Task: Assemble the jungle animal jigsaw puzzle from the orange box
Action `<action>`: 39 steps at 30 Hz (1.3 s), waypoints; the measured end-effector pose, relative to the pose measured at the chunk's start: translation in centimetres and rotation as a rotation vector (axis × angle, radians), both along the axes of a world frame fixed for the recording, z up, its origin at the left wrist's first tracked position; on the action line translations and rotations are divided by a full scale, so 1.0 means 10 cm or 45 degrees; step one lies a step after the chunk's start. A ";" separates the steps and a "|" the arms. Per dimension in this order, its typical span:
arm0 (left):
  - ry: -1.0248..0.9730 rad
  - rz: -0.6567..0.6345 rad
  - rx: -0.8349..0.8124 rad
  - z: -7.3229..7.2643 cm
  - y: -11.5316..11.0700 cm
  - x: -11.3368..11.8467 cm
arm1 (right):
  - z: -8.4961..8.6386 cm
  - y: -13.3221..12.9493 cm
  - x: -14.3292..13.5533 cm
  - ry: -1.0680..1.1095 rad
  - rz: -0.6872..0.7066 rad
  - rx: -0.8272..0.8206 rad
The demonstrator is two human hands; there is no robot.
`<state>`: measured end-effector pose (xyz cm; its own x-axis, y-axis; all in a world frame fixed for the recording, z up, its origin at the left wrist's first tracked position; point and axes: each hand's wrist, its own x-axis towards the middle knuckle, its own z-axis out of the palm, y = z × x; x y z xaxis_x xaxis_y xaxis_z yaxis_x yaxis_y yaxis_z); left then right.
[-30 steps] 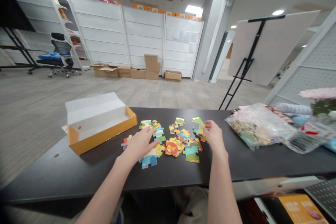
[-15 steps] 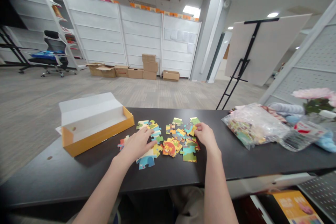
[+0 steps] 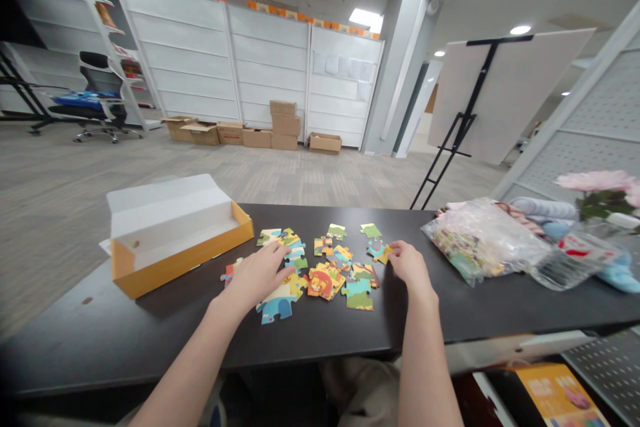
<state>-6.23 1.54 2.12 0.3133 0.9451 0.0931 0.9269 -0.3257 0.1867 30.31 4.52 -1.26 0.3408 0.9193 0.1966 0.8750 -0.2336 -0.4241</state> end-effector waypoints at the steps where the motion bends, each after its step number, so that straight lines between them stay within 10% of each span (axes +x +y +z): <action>1: 0.013 0.001 0.011 -0.01 0.00 0.00 | 0.00 0.00 0.00 0.001 0.004 -0.010; 7: 0.095 0.001 0.076 -0.06 0.02 0.01 | 0.16 -0.05 -0.21 -0.050 0.047 0.020; 15: -0.240 -0.262 0.152 -0.05 0.01 0.06 | 0.49 -0.30 -0.97 0.254 0.774 -0.238; 20: -0.456 -0.577 -0.041 -0.11 -0.04 0.22 | 0.45 -0.30 -1.03 0.269 0.822 -0.341; 30: -0.403 -0.515 -0.082 -0.02 -0.05 0.35 | 0.44 -0.27 -1.02 0.266 0.847 -0.380; 39: -0.578 -0.379 -0.028 -0.06 0.05 -0.02 | 0.36 -0.23 -0.95 0.277 0.753 -0.296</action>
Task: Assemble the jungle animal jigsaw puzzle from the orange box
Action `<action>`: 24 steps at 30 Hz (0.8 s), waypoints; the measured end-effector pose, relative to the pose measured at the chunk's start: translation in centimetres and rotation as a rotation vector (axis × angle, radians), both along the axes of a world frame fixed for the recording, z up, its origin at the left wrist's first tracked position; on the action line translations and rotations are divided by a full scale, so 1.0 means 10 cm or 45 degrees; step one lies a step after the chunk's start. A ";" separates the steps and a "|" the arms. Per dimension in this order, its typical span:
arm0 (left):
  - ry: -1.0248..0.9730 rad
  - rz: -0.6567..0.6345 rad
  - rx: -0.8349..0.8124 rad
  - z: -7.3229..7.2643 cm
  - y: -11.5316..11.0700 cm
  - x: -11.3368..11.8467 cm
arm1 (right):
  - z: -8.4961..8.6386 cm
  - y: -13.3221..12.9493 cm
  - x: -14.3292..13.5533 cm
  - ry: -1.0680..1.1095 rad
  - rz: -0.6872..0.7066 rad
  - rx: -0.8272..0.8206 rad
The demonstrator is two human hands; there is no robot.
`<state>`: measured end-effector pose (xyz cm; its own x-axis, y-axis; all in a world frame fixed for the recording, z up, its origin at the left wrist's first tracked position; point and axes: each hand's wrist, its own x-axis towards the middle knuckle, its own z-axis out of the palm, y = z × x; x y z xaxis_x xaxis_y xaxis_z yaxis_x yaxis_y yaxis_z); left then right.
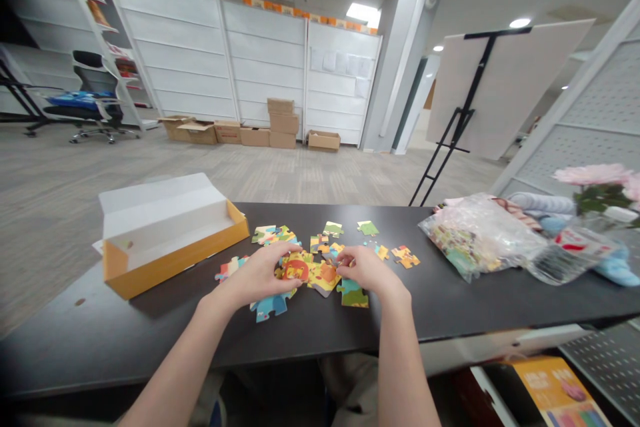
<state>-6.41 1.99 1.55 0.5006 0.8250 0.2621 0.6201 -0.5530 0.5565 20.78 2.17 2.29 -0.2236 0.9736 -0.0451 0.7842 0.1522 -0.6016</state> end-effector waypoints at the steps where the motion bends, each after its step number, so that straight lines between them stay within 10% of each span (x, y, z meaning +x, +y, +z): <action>1: 0.000 0.011 -0.014 -0.01 0.01 -0.04 | 0.01 0.00 -0.02 -0.005 -0.002 0.006; 24: 0.334 0.361 -0.019 0.02 -0.09 -0.67 | 0.02 0.02 -0.69 -0.183 0.203 0.185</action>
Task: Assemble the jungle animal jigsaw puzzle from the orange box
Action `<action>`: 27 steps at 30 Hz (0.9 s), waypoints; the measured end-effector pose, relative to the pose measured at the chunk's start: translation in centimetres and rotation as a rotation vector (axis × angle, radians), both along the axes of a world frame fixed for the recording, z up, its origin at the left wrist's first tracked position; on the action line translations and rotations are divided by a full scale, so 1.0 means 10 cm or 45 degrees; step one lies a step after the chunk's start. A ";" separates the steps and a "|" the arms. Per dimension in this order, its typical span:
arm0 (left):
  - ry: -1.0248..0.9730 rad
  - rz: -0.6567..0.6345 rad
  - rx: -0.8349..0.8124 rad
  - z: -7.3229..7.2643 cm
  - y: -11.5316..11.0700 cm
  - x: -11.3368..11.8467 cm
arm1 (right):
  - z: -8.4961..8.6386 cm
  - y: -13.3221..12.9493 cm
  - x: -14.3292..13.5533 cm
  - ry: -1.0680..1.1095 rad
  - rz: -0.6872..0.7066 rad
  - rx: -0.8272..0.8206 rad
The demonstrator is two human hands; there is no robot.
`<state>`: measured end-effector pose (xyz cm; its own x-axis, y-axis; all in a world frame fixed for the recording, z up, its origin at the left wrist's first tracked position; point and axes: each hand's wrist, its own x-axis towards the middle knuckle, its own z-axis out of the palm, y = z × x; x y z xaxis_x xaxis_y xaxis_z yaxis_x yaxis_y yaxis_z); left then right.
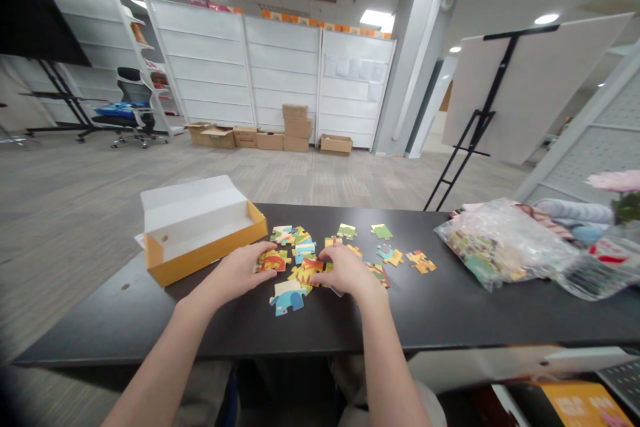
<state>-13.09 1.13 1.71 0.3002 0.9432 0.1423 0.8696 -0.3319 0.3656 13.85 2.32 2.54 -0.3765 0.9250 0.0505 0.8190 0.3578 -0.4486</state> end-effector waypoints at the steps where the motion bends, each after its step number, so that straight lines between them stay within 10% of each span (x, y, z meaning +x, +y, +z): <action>1: 0.003 -0.001 -0.013 0.00 0.00 0.00 | -0.01 -0.01 -0.03 -0.008 0.009 -0.020; 10: -0.215 -0.081 -0.023 -0.05 0.04 0.00 | -0.09 0.01 -0.11 -0.044 0.073 0.009; 16: -0.429 -0.019 -0.112 0.21 -0.06 -0.13 | -0.07 0.02 -0.08 0.008 -0.006 0.191; 27: -0.078 -0.065 -0.417 0.23 -0.43 -0.43 | 0.11 0.03 0.26 0.133 -0.212 0.191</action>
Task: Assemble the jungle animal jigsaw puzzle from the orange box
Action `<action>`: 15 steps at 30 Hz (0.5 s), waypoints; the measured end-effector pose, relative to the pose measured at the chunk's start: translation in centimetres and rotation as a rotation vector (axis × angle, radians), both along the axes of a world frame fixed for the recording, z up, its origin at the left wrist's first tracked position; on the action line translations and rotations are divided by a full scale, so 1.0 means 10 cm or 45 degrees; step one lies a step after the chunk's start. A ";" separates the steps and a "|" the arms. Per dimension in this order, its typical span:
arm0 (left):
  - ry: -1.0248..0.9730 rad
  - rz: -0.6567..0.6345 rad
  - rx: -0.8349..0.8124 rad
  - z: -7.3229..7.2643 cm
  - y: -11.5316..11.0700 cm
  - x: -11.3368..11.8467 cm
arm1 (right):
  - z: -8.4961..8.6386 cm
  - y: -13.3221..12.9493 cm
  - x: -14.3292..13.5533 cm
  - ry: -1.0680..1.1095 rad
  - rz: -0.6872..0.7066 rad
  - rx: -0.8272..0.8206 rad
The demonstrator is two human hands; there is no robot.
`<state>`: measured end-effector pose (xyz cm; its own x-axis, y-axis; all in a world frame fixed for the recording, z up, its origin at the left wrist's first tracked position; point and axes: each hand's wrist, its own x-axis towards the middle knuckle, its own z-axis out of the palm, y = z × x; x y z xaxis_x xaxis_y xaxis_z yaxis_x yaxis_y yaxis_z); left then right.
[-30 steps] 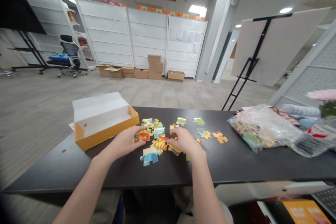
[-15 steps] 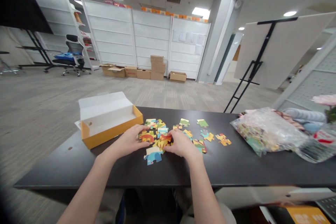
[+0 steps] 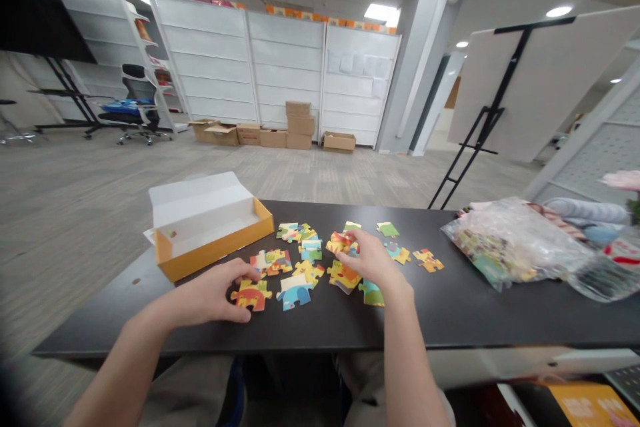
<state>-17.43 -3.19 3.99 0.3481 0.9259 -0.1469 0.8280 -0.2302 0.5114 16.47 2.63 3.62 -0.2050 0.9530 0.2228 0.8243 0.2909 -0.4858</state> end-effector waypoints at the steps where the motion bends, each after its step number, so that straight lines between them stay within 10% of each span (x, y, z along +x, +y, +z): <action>1: 0.009 0.003 0.001 -0.01 0.00 0.00 | 0.00 0.00 -0.03 0.006 0.020 0.002; 15: -0.172 0.408 0.665 -0.15 0.42 0.21 | -0.10 -0.21 -1.23 -0.085 0.671 0.026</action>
